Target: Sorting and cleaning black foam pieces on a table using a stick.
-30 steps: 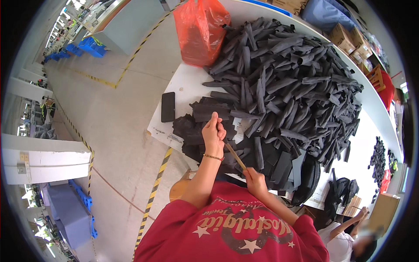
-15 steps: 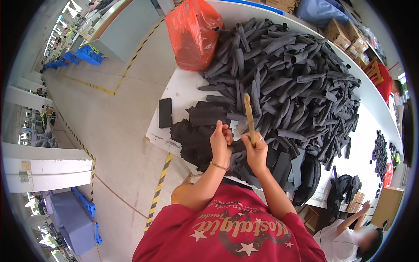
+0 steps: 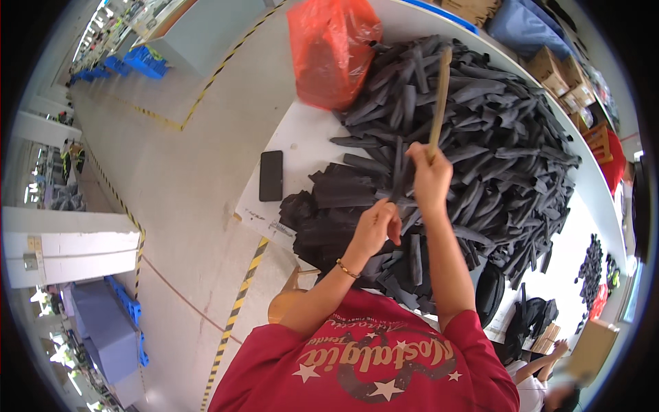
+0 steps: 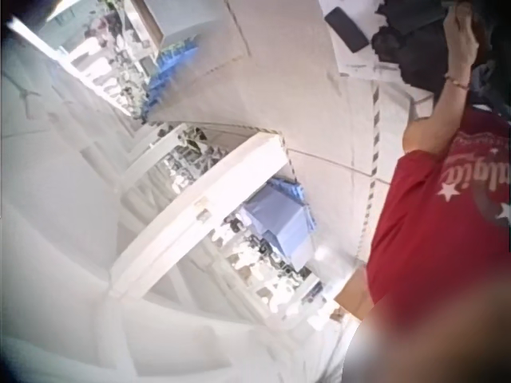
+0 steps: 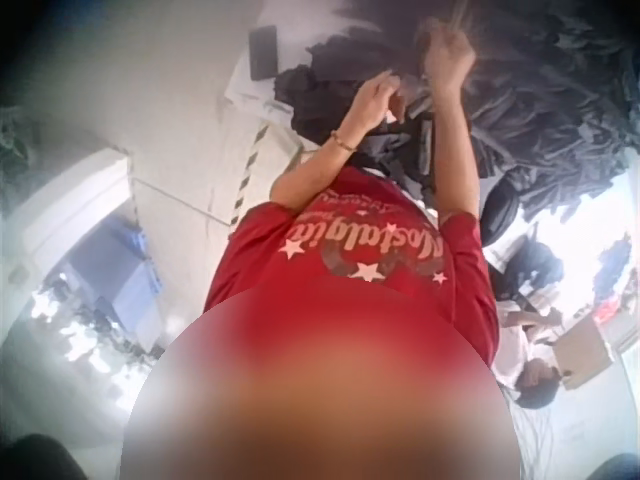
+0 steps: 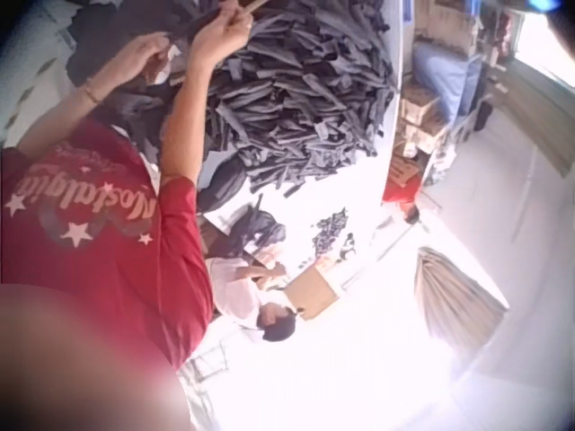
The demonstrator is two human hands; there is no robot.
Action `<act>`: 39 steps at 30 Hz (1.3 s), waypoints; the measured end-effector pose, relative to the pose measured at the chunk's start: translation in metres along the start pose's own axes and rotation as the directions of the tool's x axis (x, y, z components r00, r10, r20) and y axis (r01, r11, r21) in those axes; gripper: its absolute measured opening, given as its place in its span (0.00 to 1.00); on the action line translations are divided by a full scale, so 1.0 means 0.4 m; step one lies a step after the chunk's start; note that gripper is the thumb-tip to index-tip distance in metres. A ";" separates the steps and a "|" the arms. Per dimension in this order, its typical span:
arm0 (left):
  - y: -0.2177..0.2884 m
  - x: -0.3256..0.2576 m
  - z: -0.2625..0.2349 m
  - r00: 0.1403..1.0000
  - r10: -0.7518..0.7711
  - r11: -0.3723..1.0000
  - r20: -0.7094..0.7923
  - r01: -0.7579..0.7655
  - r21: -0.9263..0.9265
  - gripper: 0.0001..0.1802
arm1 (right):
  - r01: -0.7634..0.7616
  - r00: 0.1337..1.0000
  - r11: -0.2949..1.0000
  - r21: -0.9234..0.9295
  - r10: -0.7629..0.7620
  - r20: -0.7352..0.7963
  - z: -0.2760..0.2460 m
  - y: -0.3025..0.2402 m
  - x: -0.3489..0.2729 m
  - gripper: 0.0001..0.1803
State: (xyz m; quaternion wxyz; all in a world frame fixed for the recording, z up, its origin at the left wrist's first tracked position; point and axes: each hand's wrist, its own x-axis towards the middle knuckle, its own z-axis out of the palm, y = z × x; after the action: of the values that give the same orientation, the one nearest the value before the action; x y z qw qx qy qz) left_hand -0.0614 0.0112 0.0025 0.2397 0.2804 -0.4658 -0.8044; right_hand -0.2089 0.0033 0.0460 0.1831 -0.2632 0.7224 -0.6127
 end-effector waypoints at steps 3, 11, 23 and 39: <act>0.043 0.016 -0.009 0.998 0.045 0.999 -0.052 -0.046 -0.011 0.17 | 0.257 0.966 0.961 -0.106 -0.254 0.038 0.054 -0.018 0.049 0.09; -0.054 0.015 -0.158 0.875 0.477 0.493 0.081 -0.343 0.800 0.08 | 0.292 0.831 0.918 -0.269 -0.382 -0.403 -0.183 -0.098 0.468 0.21; -0.024 0.209 -0.319 0.971 0.126 0.452 0.203 -0.238 0.860 0.04 | 0.458 0.870 0.685 -0.566 -0.215 0.444 -0.351 0.149 -0.127 0.11; 0.044 0.059 -0.084 0.844 0.134 0.315 0.519 -0.532 0.786 0.13 | 0.423 0.808 0.842 -0.336 -0.183 0.559 -0.240 0.213 -0.266 0.15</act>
State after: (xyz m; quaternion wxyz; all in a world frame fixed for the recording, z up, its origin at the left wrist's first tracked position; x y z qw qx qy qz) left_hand -0.0537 -0.0326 -0.0010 0.1208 0.1074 -0.9100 -0.3817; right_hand -0.1940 0.1529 -0.0263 0.1978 -0.5641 0.7156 -0.3615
